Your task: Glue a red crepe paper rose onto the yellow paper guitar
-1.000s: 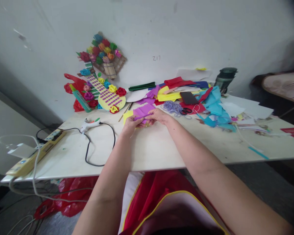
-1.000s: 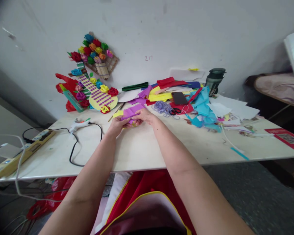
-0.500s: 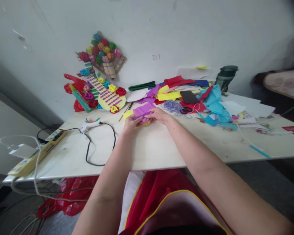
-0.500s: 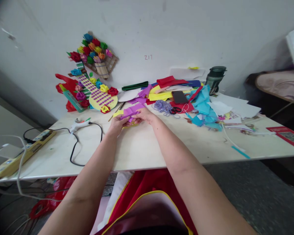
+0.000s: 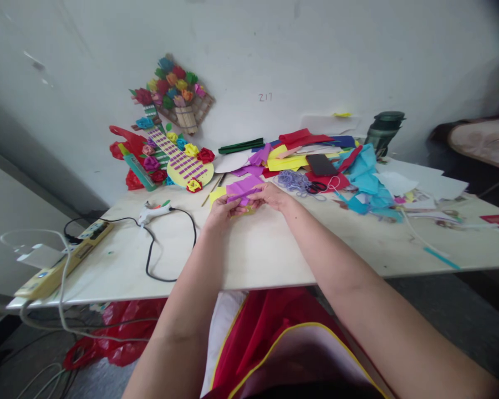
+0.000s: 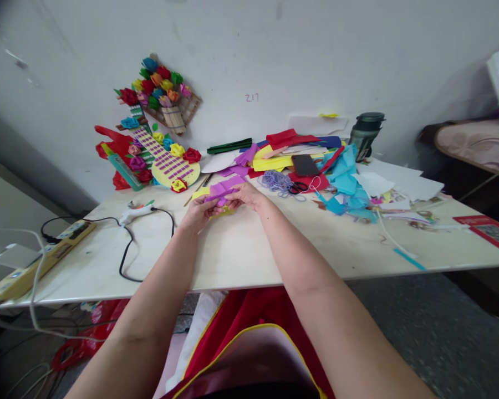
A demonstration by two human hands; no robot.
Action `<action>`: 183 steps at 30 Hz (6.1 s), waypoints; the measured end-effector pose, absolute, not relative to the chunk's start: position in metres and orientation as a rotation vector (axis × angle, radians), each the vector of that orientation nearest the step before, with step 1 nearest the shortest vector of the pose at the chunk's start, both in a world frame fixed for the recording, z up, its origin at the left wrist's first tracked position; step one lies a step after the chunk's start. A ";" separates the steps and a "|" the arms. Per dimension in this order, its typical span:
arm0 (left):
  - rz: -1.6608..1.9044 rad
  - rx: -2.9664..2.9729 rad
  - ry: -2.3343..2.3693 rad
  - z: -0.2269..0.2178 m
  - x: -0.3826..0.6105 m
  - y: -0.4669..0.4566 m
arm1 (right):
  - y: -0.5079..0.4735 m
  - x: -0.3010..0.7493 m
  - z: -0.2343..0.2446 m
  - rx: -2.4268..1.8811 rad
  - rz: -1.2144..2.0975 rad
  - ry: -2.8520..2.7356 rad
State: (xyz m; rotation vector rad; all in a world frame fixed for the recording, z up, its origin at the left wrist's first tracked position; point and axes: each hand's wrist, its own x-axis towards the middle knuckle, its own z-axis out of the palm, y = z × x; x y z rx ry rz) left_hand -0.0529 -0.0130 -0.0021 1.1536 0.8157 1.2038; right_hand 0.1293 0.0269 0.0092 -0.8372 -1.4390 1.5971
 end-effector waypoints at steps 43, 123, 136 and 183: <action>1.259 1.163 0.838 0.005 -0.051 -0.017 | 0.024 0.136 0.015 -0.681 1.565 -1.466; 0.919 1.363 1.071 0.000 -0.039 -0.021 | 0.026 0.126 0.010 -1.065 1.312 -1.393; 0.996 1.600 1.092 -0.001 -0.038 -0.022 | 0.016 0.122 0.023 -1.033 1.259 -1.490; 1.199 1.422 1.000 -0.003 -0.041 -0.017 | 0.021 0.115 0.006 -0.907 1.596 -1.372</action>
